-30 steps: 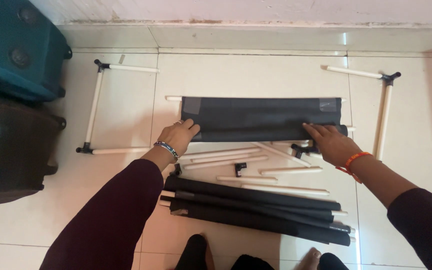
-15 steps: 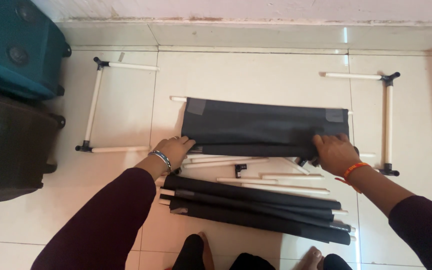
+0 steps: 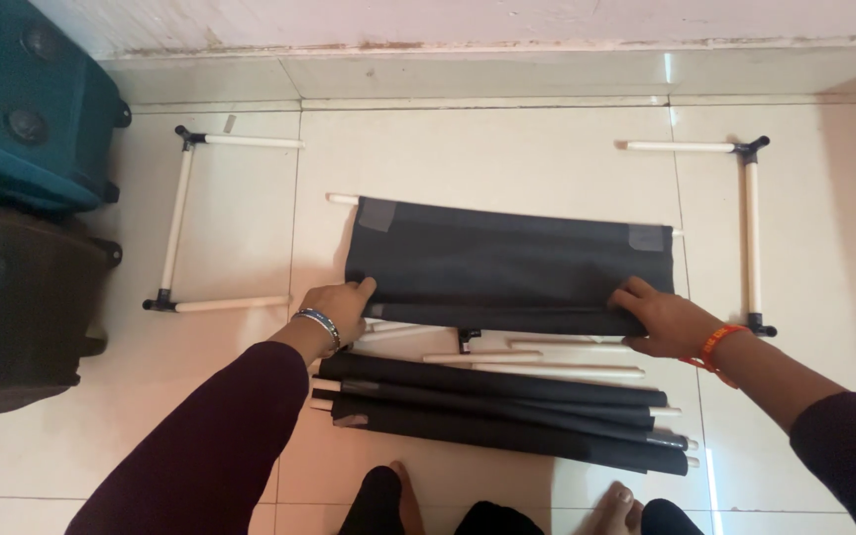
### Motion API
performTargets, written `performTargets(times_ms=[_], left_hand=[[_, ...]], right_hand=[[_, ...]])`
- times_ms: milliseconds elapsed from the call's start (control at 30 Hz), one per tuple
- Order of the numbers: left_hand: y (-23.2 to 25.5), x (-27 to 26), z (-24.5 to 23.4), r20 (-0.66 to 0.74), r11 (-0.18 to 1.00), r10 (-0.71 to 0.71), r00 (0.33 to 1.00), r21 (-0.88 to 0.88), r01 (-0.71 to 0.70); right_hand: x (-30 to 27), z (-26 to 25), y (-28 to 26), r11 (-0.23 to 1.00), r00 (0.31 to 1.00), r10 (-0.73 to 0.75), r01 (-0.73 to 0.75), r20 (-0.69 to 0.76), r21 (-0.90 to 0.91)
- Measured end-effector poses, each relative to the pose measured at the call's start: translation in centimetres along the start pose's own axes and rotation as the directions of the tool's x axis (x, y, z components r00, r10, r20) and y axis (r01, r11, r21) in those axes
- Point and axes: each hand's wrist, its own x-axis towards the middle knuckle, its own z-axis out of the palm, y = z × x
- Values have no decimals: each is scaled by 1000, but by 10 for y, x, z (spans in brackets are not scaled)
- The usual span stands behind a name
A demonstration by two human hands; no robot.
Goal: The person assembles a furniture frame on a tiled floor using white plastic rods and black connectors. They connect the rods into rectangular frames and then attach a black fabric sheet to the structure.
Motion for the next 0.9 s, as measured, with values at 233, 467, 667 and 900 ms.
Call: performTargets(times_ms=[233,467,667,900], left_hand=[[-20,11,-26,-70,997,-72,995,-6,71],[-67,28,-138,-763,987,-138,632,-54,151],[-74,14,-140,-973,998,15,230,29,59],[-55,17,-25,-483,997,78,872,38,-68]], right_hand=[[5,-30,18,983,985,169,-165,46,-76],[15,-125,25,967,667,59,-223,-743,-124],[3,-118,31,870,350,-255,-323,-901,-372],[11,-26,14,911,836,-11,-218,-549,-350]])
